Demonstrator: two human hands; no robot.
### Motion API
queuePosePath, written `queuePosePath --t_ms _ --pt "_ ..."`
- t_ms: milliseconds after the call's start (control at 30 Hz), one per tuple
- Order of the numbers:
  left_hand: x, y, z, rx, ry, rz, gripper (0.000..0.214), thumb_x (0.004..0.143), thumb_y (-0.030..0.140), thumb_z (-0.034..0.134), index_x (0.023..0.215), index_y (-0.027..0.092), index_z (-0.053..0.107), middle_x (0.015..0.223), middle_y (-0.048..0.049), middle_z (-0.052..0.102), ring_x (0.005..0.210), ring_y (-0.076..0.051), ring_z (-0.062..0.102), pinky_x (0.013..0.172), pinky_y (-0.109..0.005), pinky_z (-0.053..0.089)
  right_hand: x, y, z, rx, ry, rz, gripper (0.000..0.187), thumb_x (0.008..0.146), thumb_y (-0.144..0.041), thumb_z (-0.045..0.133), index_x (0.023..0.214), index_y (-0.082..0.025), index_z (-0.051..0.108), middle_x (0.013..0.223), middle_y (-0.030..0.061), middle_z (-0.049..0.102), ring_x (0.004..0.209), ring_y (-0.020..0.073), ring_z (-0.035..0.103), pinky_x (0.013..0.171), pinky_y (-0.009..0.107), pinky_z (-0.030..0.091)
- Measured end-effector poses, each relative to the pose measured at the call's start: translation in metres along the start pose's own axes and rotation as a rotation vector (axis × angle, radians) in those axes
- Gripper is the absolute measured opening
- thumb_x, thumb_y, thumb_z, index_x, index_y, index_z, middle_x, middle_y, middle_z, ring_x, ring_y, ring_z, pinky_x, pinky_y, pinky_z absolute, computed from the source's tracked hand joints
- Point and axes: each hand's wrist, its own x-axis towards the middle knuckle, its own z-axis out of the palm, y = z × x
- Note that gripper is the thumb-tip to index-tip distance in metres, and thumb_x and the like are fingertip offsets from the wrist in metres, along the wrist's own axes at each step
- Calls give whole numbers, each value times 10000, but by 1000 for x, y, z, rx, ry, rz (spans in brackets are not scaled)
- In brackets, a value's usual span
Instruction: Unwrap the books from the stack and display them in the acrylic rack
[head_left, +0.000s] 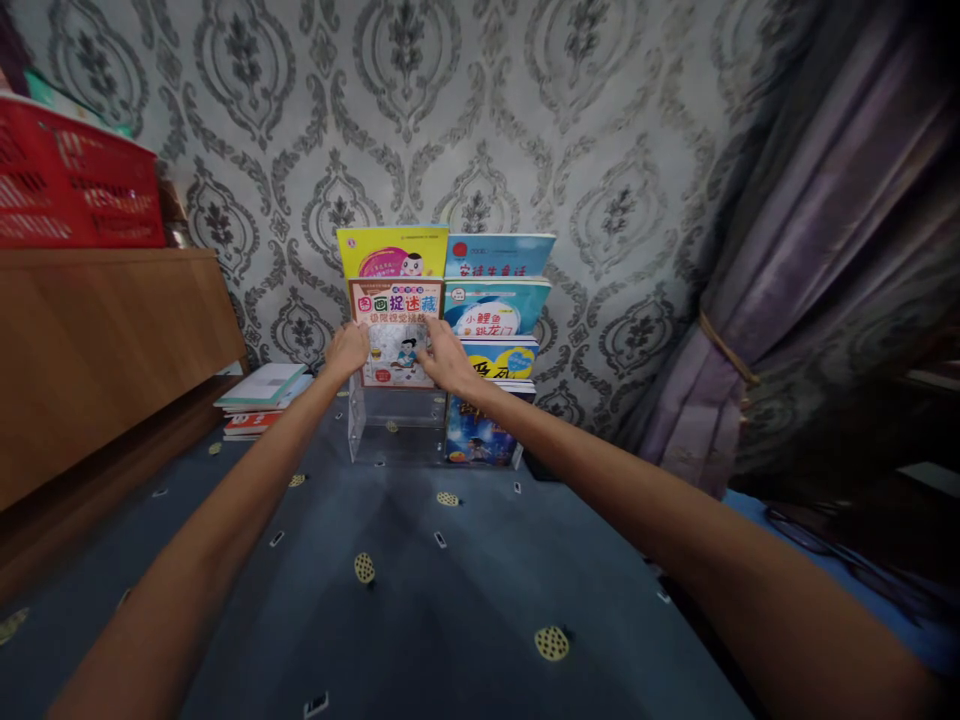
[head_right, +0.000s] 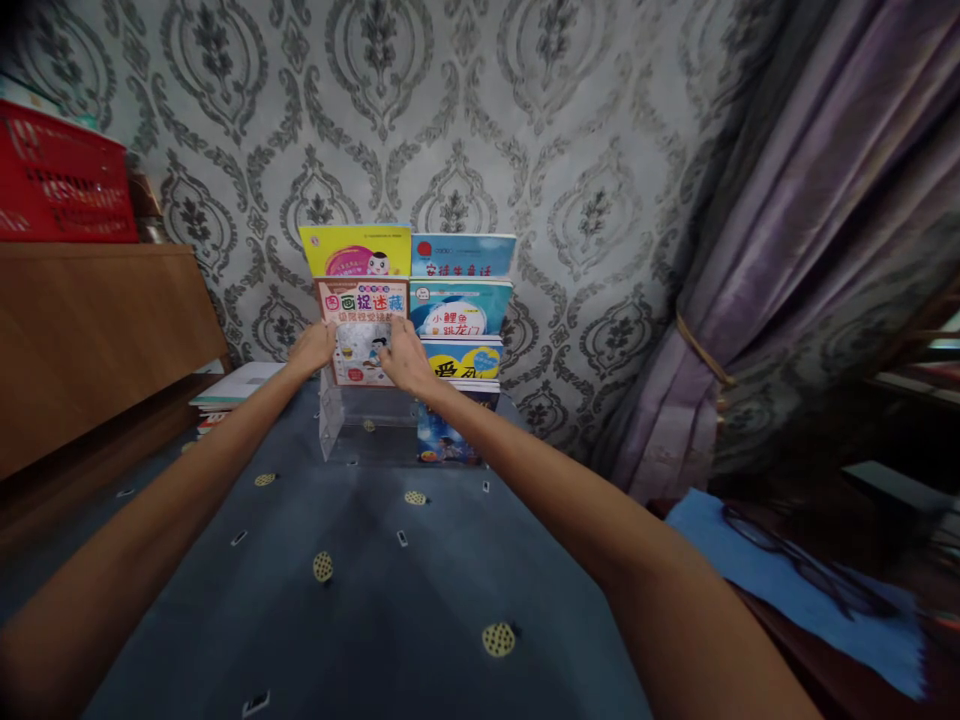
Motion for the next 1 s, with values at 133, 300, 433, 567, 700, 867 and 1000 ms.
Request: queuePosePath --t_ms 133,300,433,567,700,867,1000 --pt "0 2 0 49 26 -59 563 996 391 217 1125 77 666 1219 -280 662 1189 -339 615 1012 -438 447 1 7 1 7 9 -9 571 804 -169 473 1372 -118 440 1292 209 552 1208 342 525 1067 552 431" --pt "1 -1 -3 63 35 -102 659 1002 422 159 1087 57 701 1183 -281 686 1165 -342 631 971 -405 463 1 11 1 0 8 -20 581 804 -168 473 1381 -122 430 1296 200 548 1221 334 515 1080 539 421" --pt "4 -3 -3 67 29 -123 703 1007 465 140 1095 66 712 1192 -272 688 1177 -341 630 956 -393 464 1 10 0 6 -6 -28 558 824 -196 480 1374 -113 436 1302 210 543 1234 337 510 1076 528 426" --pt "2 -1 -5 80 16 -123 713 1011 471 139 1096 60 716 1181 -270 694 1182 -344 633 951 -386 459 3 11 1 19 -11 -44 568 837 -199 476 1395 -107 420 1346 219 524 1260 326 501 1088 516 423" --pt "-6 0 -10 103 24 -87 697 1017 453 140 1108 55 704 1198 -268 686 1174 -342 636 953 -385 457 3 14 4 2 -23 -30 539 831 -203 498 1360 -98 469 1355 227 530 1281 334 493 1120 523 391" --pt "-15 -3 -16 112 39 -51 647 1021 453 152 1112 85 676 1199 -251 687 1178 -349 626 964 -414 457 1 16 7 34 -15 -46 542 832 -192 505 1369 -125 473 1350 206 551 1253 328 519 1074 534 437" --pt "-18 -4 -17 102 64 -59 597 1025 459 174 1102 115 656 1196 -225 691 1186 -328 622 973 -396 454 -3 13 5 33 -19 -47 546 846 -196 484 1380 -86 464 1361 222 537 1254 320 526 1077 515 439"
